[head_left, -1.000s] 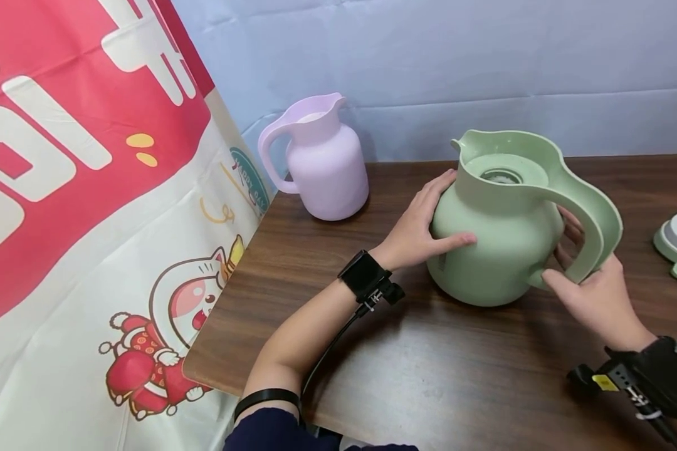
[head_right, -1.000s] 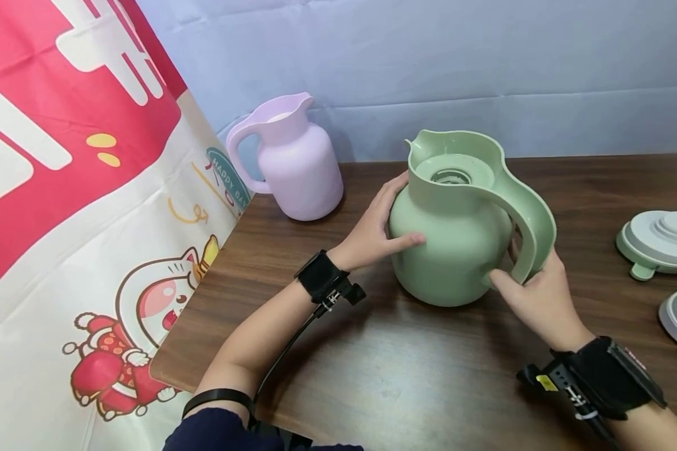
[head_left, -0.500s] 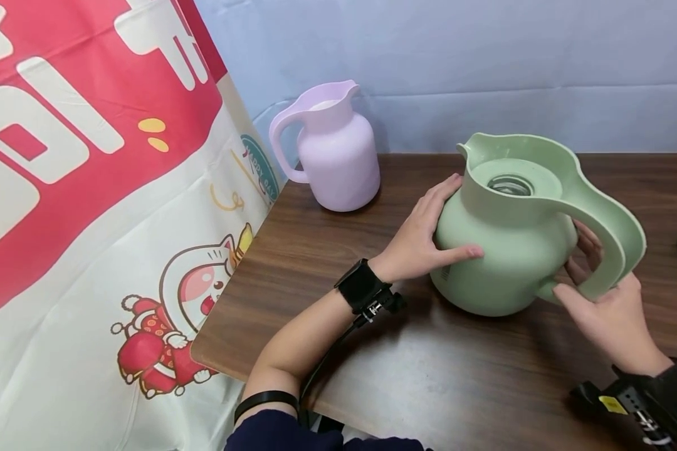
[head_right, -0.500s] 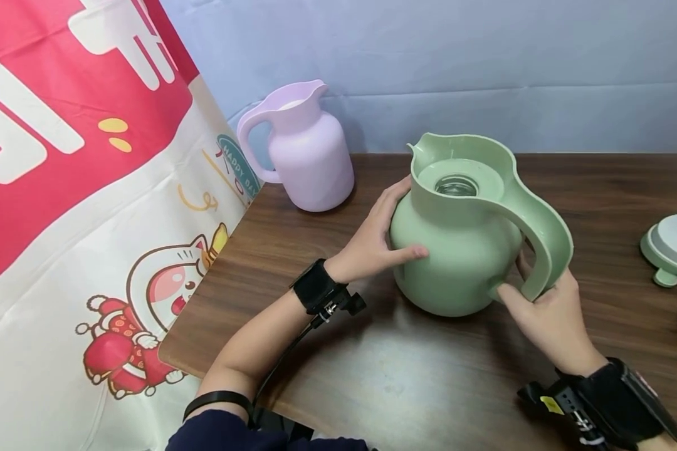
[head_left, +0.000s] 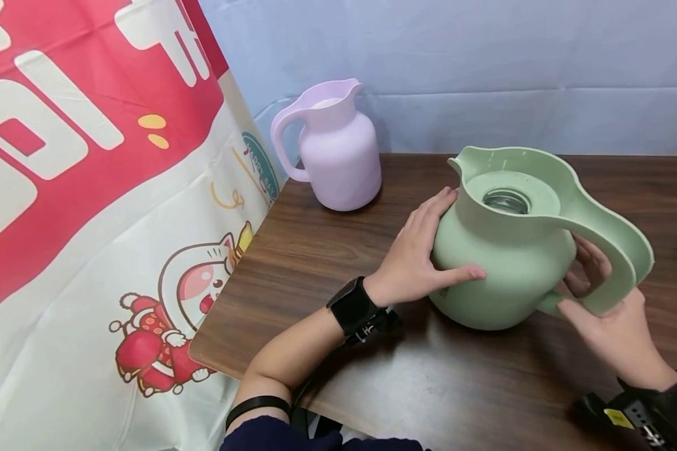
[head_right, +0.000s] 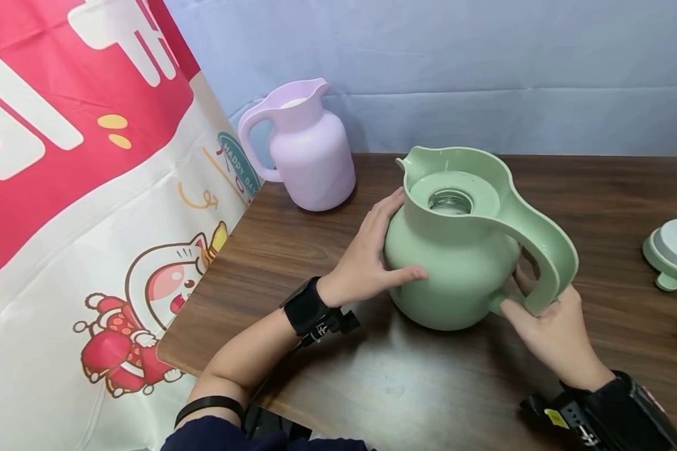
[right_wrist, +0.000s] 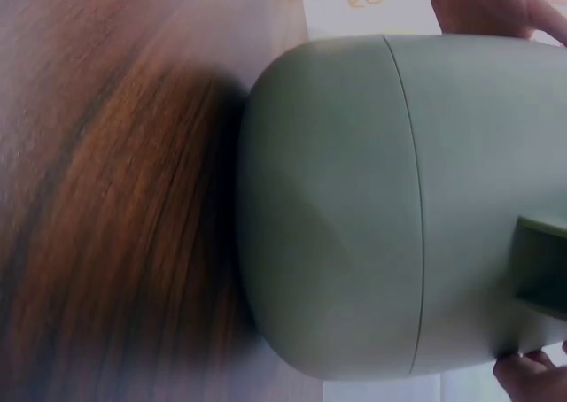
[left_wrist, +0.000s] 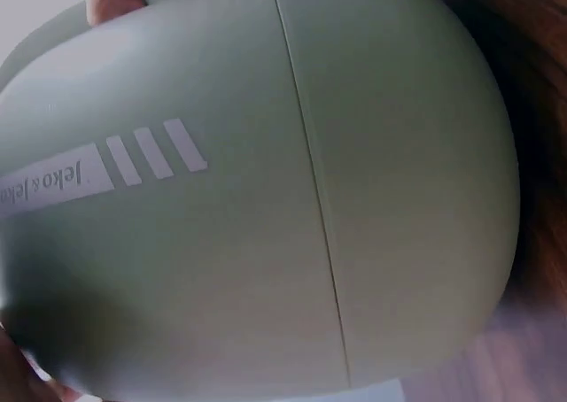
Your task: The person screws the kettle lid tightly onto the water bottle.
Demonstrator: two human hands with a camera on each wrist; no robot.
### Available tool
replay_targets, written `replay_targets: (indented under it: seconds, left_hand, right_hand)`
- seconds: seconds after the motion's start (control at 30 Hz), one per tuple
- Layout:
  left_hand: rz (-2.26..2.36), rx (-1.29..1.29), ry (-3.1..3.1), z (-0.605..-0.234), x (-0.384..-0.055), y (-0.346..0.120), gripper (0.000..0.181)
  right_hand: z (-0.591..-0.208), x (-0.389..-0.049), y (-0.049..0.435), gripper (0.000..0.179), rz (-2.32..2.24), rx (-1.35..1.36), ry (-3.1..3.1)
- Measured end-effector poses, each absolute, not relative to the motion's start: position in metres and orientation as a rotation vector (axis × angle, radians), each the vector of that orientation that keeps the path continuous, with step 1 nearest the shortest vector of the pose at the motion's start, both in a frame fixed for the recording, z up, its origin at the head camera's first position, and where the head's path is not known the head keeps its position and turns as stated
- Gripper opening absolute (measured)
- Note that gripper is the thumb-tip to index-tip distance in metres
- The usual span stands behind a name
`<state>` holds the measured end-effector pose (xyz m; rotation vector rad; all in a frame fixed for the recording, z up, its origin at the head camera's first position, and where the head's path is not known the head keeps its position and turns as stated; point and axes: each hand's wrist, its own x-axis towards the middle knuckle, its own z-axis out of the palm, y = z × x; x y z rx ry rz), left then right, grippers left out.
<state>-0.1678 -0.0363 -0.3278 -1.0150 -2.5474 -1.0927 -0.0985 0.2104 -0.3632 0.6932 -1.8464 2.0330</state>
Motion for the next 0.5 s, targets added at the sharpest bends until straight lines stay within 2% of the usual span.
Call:
replay_targets:
  seconds: [0.23, 0.5]
  left_hand:
    - [-0.939, -0.976, -2.573, -0.327, -0.156, -0.036, 0.113]
    - [-0.804, -0.956, -2.548, -0.330, -0.149, -0.040, 0.129]
  right_hand:
    - [-0.366, -0.104, 0.217, 0.084, 2.141, 0.848, -1.742]
    - [-0.366, -0.110, 0.223, 0.075, 2.121, 0.932, -1.778]
